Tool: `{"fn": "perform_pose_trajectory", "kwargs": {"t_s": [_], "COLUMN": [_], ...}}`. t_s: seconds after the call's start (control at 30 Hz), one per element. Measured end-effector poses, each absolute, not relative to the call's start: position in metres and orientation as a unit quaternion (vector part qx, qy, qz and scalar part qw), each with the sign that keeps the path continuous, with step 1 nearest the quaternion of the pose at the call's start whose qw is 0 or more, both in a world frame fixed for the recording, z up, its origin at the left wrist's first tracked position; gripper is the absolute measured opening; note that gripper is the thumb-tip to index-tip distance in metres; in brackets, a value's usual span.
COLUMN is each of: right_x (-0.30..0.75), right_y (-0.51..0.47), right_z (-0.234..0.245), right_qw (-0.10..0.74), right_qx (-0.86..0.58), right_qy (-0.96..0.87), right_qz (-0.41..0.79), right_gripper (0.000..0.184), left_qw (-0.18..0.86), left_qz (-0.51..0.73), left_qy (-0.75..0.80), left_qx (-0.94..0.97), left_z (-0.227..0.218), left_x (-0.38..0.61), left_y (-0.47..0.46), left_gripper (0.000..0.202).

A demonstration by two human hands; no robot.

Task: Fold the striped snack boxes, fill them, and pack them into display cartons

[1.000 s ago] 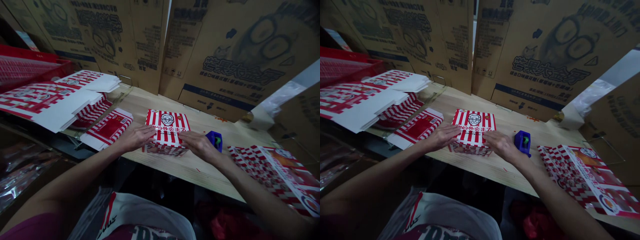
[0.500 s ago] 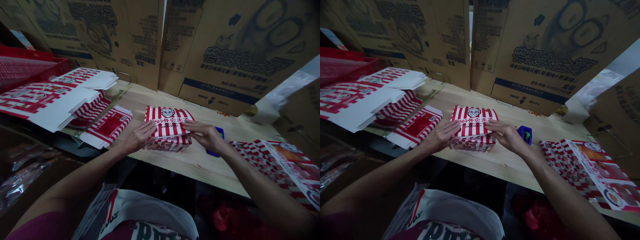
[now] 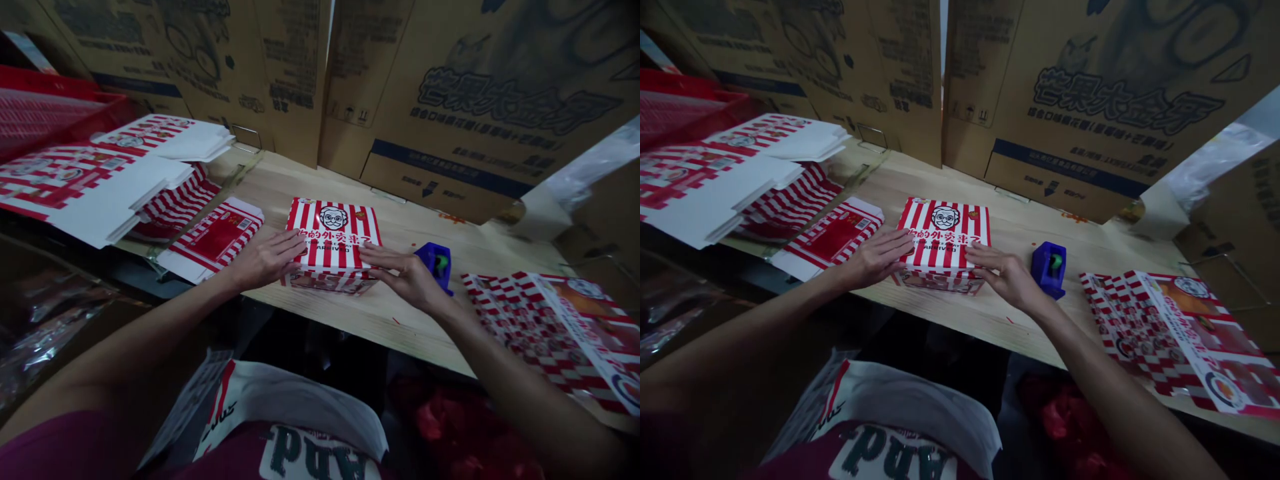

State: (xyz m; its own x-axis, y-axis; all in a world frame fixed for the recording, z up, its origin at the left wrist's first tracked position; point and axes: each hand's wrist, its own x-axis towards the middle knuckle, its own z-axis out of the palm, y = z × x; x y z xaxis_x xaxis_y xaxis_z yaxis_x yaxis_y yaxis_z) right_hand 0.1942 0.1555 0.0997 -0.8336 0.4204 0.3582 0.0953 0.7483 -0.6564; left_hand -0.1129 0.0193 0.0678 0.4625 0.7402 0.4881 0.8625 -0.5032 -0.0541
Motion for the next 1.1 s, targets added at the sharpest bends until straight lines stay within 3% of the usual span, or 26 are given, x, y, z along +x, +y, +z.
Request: {"fn": "perform_pose_trajectory", "kwargs": {"t_s": [0.27, 0.6, 0.87, 1.0, 1.1], "right_x": [0.192, 0.197, 0.197, 0.189, 0.189], "right_y": [0.136, 0.132, 0.128, 0.124, 0.120], "right_z": [0.085, 0.084, 0.064, 0.058, 0.057], "right_qw": [0.281, 0.259, 0.408, 0.443, 0.440], "right_qx": [-0.174, -0.134, -0.172, -0.151, -0.158], "right_qy": [-0.886, -0.885, -0.812, -0.802, -0.818], "right_qz": [0.326, 0.363, 0.380, 0.370, 0.336], "right_gripper": [0.032, 0.044, 0.032, 0.019, 0.022], "left_qw": [0.099, 0.141, 0.111, 0.142, 0.169], "left_qz": [-0.128, -0.094, -0.129, -0.137, -0.128], "left_qy": [-0.524, -0.487, -0.489, -0.484, -0.477], "left_qx": [-0.836, -0.857, -0.855, -0.853, -0.853], "left_z": [0.095, 0.088, 0.095, 0.089, 0.084], "left_x": [-0.085, -0.062, -0.058, -0.057, -0.059], "left_y": [0.019, 0.025, 0.023, 0.026, 0.025], "left_gripper": [0.061, 0.045, 0.046, 0.044, 0.041]}}
